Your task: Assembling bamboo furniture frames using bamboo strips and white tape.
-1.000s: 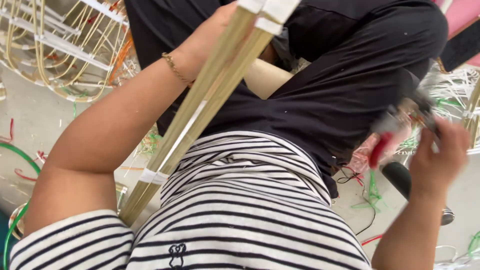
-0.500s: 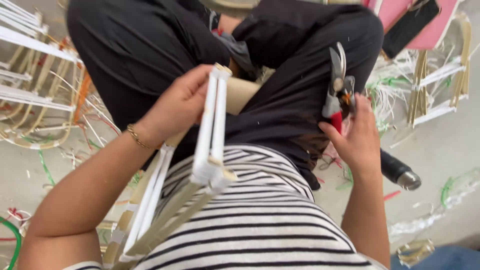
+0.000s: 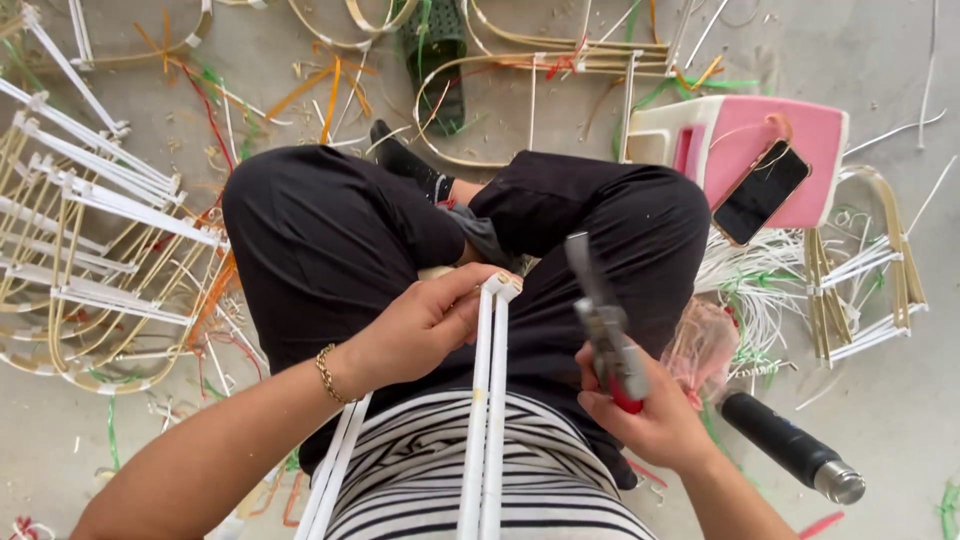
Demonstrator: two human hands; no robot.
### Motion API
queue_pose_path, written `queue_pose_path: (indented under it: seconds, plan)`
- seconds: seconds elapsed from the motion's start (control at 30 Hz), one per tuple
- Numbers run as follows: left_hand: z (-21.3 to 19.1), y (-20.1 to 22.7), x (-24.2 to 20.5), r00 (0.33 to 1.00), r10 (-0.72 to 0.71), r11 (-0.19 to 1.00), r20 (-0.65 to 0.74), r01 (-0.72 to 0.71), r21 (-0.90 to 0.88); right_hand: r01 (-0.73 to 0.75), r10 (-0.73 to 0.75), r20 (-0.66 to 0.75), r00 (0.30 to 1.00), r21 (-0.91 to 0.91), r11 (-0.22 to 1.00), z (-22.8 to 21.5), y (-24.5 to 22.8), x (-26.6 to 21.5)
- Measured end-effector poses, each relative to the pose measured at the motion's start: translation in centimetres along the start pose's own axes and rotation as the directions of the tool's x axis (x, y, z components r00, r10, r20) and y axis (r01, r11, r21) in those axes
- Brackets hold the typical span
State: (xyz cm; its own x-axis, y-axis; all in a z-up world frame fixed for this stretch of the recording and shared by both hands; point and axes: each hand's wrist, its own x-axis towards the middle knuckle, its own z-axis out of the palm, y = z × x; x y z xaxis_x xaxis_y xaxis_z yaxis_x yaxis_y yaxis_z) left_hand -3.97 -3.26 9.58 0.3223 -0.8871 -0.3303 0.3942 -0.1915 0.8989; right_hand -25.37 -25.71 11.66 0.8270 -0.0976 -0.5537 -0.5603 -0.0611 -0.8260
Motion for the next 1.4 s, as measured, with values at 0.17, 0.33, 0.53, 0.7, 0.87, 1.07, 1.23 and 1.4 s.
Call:
queue_pose_path:
  seconds: [0.17, 0.33, 0.53, 0.7, 0.87, 1.07, 1.23, 1.4]
  plan:
    - [0.9, -0.1, 0.9, 1.000, -0.004, 0.999, -0.019, 0.003, -0.033, 0.093, -0.089, -0.067, 0.994, 0.057, 0.994, 1.4, 0.8, -0.1]
    - [0.8, -0.4, 1.2, 0.999, -0.038, 0.998, 0.038, 0.040, -0.049, 0.139, -0.147, -0.038, 0.988, -0.160, 0.977, 0.7, 1.6, -0.3]
    - [1.0, 0.0, 1.1, 0.998, 0.008, 0.999, 0.058, -0.010, 0.033, 0.223, -0.237, -0.094, 0.967, -0.132, 0.966, 1.0, 0.4, 0.6]
    - [0.7, 0.0, 0.6, 0.995, -0.063, 0.997, 0.083, 0.067, -0.041, 0.004, -0.024, -0.136, 0.990, -0.151, 0.989, 0.8, 0.9, 0.7]
    - [0.4, 0.0, 1.1, 0.984, -0.115, 0.974, 0.139, 0.140, -0.179, 0.018, -0.019, -0.003, 1.000, -0.163, 0.986, 0.0, 0.0, 0.0]
    - [0.2, -0.3, 1.1, 0.983, -0.152, 0.975, 0.099, 0.166, -0.151, 0.108, -0.107, 0.018, 0.994, -0.242, 0.964, -0.3, -2.2, -0.8]
    - [0.2, -0.2, 1.2, 0.989, -0.130, 0.989, 0.075, 0.135, -0.062, 0.130, -0.148, -0.019, 0.989, -0.383, 0.915, 1.0, -1.9, -0.7]
    - [0.2, 0.1, 1.4, 0.990, -0.122, 0.992, 0.063, 0.122, 0.000, 0.170, -0.229, -0.079, 0.970, -0.449, 0.877, 1.5, -1.3, -0.7]
